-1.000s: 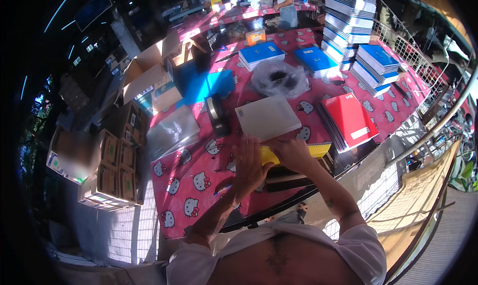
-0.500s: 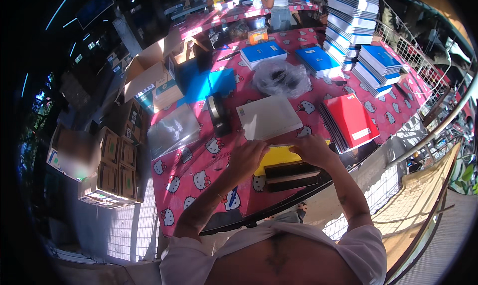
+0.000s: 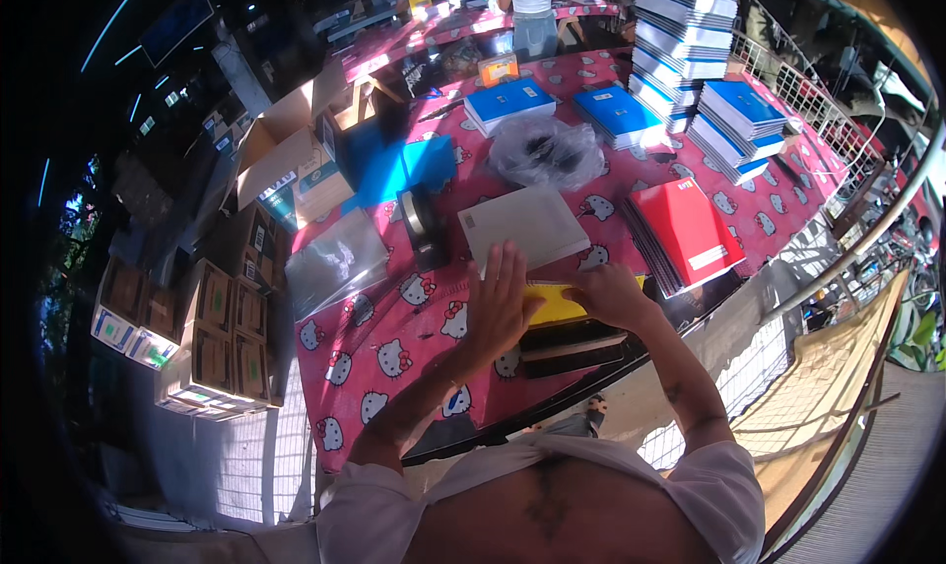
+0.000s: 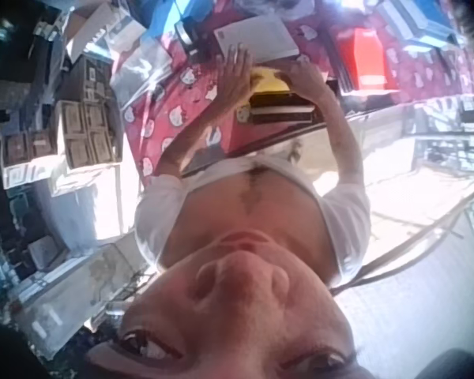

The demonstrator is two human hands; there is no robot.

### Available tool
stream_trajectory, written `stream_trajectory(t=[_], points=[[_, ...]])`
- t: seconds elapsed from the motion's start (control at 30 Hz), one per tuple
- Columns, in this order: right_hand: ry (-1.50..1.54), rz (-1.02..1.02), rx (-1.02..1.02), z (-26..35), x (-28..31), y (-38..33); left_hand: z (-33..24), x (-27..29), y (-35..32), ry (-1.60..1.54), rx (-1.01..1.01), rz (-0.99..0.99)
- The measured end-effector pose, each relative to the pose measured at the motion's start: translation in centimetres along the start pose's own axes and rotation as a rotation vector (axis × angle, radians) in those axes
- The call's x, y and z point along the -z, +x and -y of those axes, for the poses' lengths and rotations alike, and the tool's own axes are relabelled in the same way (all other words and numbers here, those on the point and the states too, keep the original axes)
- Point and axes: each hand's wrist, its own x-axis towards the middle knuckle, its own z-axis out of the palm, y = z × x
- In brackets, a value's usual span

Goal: The person organizes and packs various colored notebooks by hand. The person stacks notebooks of the same color together and places them into a cardboard box on the table.

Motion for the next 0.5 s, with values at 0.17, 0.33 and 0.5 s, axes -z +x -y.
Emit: stream_trajectory(t=[0.17,0.33,0.5], points=[[-0.006,0.020,0.010,0.8,0.7,0.2,-2.0,-2.8,-4.4,-0.088,-0.104,-0.043],[0.013,-0.013,-0.040,0.8,0.3,-0.3,-2.6,-2.5,-3.0,-0.155,-0.142,0.021],[-0.026,0.044,-0.014,0.6,-0.1,-0.4,-1.9,0.1,1.1,-0.127,-0.067,0.005]])
